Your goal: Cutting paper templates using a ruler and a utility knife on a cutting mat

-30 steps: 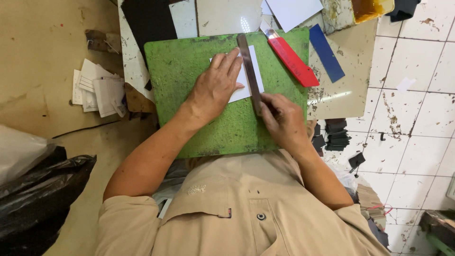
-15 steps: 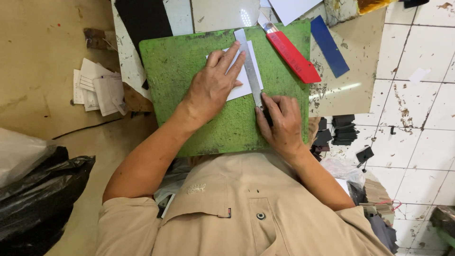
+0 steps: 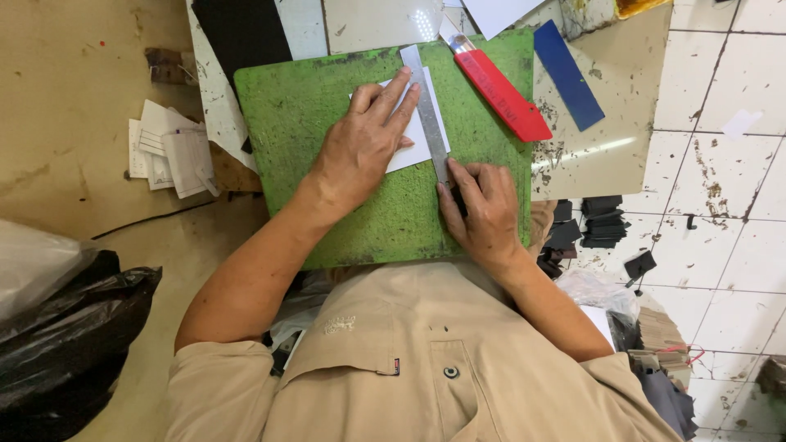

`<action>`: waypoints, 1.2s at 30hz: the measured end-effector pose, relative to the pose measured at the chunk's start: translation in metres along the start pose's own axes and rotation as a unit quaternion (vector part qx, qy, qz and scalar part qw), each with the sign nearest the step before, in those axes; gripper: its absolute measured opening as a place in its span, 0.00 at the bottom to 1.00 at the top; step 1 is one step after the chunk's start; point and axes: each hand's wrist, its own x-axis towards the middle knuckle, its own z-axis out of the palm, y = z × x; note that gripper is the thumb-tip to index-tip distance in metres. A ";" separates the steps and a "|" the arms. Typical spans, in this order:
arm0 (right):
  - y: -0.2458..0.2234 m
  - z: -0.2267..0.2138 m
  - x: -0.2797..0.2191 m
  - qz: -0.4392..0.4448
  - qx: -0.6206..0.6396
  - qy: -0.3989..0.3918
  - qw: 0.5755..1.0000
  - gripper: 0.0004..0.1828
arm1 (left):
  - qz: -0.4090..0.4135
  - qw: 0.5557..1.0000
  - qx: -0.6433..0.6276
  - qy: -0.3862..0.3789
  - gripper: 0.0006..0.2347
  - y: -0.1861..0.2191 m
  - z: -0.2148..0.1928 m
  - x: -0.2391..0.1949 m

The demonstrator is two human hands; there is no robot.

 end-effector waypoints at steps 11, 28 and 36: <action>-0.001 -0.001 0.001 -0.004 -0.004 0.003 1.000 0.16 | -0.021 0.997 0.035 -0.064 0.31 0.004 -0.008 0.004; -0.002 -0.003 -0.001 -0.020 -0.007 -0.001 1.000 0.17 | 0.010 0.992 0.115 -0.041 0.32 -0.001 0.000 0.003; 0.001 -0.001 -0.004 -0.022 -0.018 -0.006 1.000 0.16 | 0.013 0.997 0.074 -0.021 0.33 -0.005 0.003 0.004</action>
